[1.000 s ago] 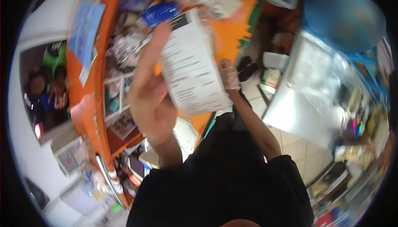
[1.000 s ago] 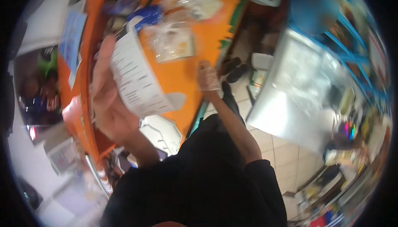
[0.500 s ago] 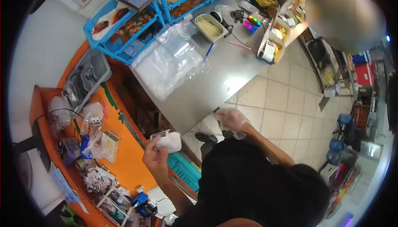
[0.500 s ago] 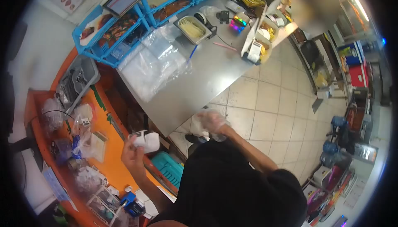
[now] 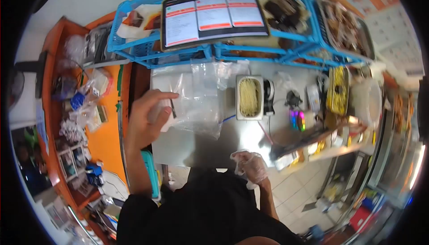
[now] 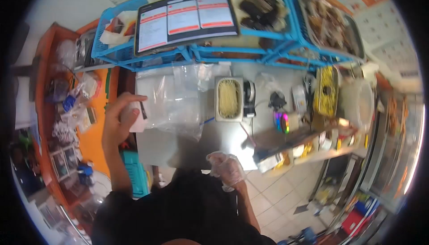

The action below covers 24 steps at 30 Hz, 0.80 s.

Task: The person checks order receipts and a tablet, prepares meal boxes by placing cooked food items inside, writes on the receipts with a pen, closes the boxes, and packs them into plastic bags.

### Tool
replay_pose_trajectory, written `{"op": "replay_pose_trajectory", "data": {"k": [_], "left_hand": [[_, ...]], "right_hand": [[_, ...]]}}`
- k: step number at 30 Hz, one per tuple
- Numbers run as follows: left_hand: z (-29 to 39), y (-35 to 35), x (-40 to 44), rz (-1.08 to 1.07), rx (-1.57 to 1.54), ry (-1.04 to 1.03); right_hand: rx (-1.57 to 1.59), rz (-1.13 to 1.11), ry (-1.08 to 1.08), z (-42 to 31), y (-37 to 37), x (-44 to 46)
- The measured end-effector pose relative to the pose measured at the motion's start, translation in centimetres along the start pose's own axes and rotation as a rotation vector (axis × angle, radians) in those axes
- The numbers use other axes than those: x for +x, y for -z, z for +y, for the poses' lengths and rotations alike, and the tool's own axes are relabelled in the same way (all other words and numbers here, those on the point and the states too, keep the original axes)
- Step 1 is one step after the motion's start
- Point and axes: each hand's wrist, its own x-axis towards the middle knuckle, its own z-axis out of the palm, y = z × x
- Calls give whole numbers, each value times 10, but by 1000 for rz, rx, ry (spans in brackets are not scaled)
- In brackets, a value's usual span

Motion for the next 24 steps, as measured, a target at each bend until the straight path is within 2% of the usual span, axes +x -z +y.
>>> {"op": "replay_pose_trajectory", "data": {"k": [1, 4, 5, 8, 12, 13, 14, 16, 17, 18, 21, 24], "left_hand": [[-2, 6, 11, 60, 98, -26], [0, 27, 42, 99, 83, 178], [-6, 32, 54, 97, 92, 49], [-17, 45, 73, 47, -91, 80], [-28, 55, 98, 30, 63, -81], [-37, 54, 103, 65, 56, -133], [-46, 52, 108, 101, 50, -186], [-55, 65, 112, 39, -49, -189], [-57, 60, 116, 129, -39, -202], [-59, 63, 119, 116, -1, -215], [-60, 67, 131, 96, 106, -267], [-57, 63, 140, 98, 198, -297]], "right_hand": [[31, -72, -33, -12, 4, 10], [98, -215, -69, -23, 3, 43], [108, -248, -73, -25, 5, 54], [16, -307, -150, -42, 7, 90], [153, -341, -321, -64, 11, 133], [176, -364, -225, -59, 11, 140], [152, -385, -242, -61, 11, 145], [98, -431, -259, -68, 11, 156], [3, -482, -190, -64, 11, 159], [-94, -528, -119, -56, 10, 161], [-49, -484, 3, -36, 2, 160], [-49, -473, -48, -46, 0, 162]]}}
